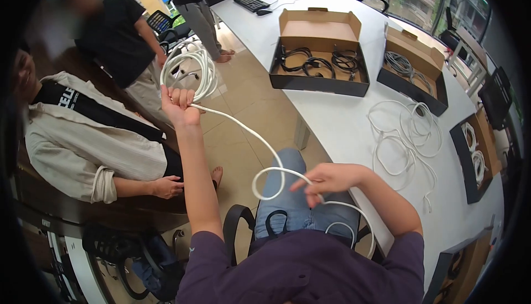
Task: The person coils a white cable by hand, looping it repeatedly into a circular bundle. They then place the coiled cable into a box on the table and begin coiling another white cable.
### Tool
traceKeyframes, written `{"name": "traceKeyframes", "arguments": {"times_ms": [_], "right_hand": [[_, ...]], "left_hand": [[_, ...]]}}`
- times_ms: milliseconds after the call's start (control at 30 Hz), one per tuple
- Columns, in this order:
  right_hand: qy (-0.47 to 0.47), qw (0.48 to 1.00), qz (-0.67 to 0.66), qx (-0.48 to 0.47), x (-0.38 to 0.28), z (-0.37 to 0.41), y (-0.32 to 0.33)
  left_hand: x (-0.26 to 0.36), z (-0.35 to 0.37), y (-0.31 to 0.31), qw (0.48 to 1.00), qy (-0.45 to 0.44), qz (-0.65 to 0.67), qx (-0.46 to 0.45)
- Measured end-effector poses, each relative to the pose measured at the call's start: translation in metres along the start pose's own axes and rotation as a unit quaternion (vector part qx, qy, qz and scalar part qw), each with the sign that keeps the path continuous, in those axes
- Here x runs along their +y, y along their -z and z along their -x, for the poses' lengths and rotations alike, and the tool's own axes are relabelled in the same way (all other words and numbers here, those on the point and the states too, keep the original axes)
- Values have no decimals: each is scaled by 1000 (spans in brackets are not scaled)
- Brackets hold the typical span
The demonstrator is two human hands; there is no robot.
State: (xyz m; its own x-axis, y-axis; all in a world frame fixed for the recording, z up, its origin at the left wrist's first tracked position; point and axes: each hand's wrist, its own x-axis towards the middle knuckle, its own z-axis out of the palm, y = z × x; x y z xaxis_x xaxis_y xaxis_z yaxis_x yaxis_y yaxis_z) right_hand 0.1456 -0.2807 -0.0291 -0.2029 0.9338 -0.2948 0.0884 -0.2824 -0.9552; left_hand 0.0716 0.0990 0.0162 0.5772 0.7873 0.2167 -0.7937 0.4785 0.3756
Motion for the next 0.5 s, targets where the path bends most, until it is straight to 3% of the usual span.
{"name": "traceKeyframes", "arguments": {"times_ms": [133, 267, 333, 433, 500], "right_hand": [[76, 980, 119, -137, -21, 65, 15], [49, 979, 169, -105, -58, 118, 21], [71, 976, 204, -25, -59, 143, 35], [166, 981, 77, 60, -31, 155, 61], [127, 978, 124, 108, -36, 147, 75]], "left_hand": [[30, -23, 26, 996, -22, -11, 83], [57, -39, 69, 992, 4, 26, 121], [61, -30, 71, 991, 12, 7, 136], [62, -10, 67, 990, 85, -11, 108], [65, 10, 58, 989, 123, 0, 84]]}}
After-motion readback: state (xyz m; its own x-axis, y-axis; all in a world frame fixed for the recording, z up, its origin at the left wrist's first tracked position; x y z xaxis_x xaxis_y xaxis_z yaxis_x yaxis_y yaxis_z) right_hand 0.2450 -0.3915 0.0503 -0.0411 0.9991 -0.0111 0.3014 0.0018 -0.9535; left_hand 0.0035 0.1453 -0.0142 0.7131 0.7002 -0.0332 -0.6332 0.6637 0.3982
